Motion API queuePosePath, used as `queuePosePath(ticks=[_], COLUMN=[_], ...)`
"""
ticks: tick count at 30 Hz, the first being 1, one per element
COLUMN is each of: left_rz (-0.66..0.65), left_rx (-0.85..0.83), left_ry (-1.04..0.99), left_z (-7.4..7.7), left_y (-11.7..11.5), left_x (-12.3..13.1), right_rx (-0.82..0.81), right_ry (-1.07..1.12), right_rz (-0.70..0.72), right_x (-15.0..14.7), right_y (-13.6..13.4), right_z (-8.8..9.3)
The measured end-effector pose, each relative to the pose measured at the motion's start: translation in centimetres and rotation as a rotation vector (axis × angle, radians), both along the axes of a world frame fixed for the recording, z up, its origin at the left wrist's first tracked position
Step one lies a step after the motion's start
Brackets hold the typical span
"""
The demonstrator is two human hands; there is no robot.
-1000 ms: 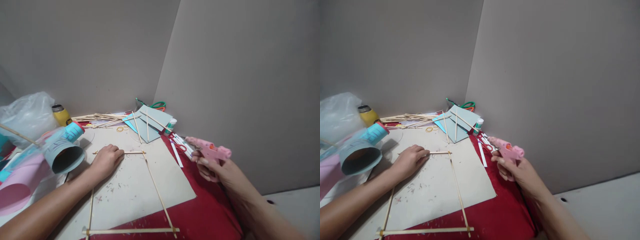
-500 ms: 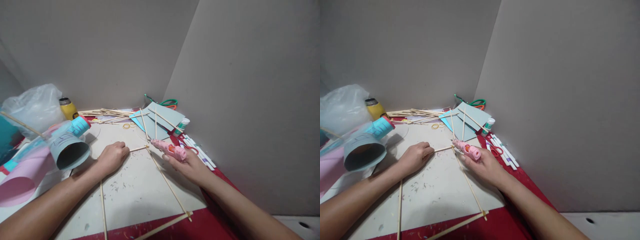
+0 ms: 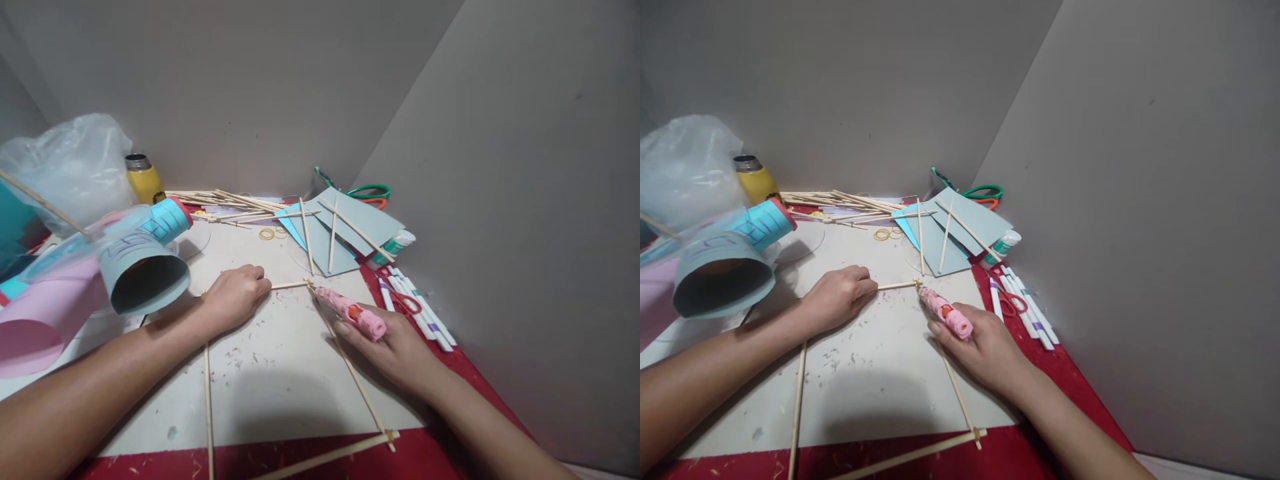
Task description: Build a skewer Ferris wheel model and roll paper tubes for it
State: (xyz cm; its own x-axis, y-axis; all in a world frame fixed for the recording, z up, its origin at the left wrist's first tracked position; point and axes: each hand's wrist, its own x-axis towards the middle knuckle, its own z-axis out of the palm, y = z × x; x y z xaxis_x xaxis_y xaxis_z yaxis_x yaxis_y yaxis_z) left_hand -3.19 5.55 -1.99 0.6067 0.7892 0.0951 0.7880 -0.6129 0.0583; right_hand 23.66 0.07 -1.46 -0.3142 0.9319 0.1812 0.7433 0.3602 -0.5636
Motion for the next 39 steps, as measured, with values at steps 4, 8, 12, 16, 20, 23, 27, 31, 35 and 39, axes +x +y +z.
queuePosePath(ticks=[4, 8, 12, 16, 20, 23, 27, 31, 35, 39], left_rz=[0.005, 0.014, 0.014, 0.016, 0.003, -0.005, -0.016, -0.023, -0.021, -0.018], left_rx=[0.0, -0.004, -0.024, -0.023, -0.013, 0.003, 0.012, 0.019, 0.002, -0.012], left_ry=[0.013, 0.004, 0.003, -0.024, -0.045, -0.063, -0.077, -0.084, -0.116, -0.1], left_z=[0.1, 0.2, 0.2, 0.0, -0.3, -0.5, -0.7, -0.9, -0.9, -0.7], left_y=[0.0, -0.1, -0.1, -0.1, 0.0, 0.0, 0.0, 0.1, 0.1, 0.1], left_x=[0.1, 0.2, 0.2, 0.2, 0.1, 0.1, 0.0, -0.1, -0.1, -0.1], right_rx=[-0.005, -0.032, -0.045, -0.051, -0.047, -0.037, -0.04, -0.034, -0.031, -0.042], right_ry=[-0.063, -0.09, -0.083, -0.06, -0.057, -0.057, -0.059, -0.082, -0.085, -0.088], right_rz=[0.033, 0.013, 0.001, 0.008, 0.005, 0.012, 0.016, 0.021, 0.023, 0.009], right_x=[-0.3, -0.5, -0.6, -0.5, -0.7, -0.9, -1.0, -0.9, -0.8, -0.6], right_y=[0.0, 0.1, 0.2, 0.3, 0.2, 0.2, 0.2, 0.2, 0.2, 0.3], right_z=[-0.3, -0.4, -0.6, -0.8, -0.8, -0.7, -0.7, -0.7, -0.9, -1.2])
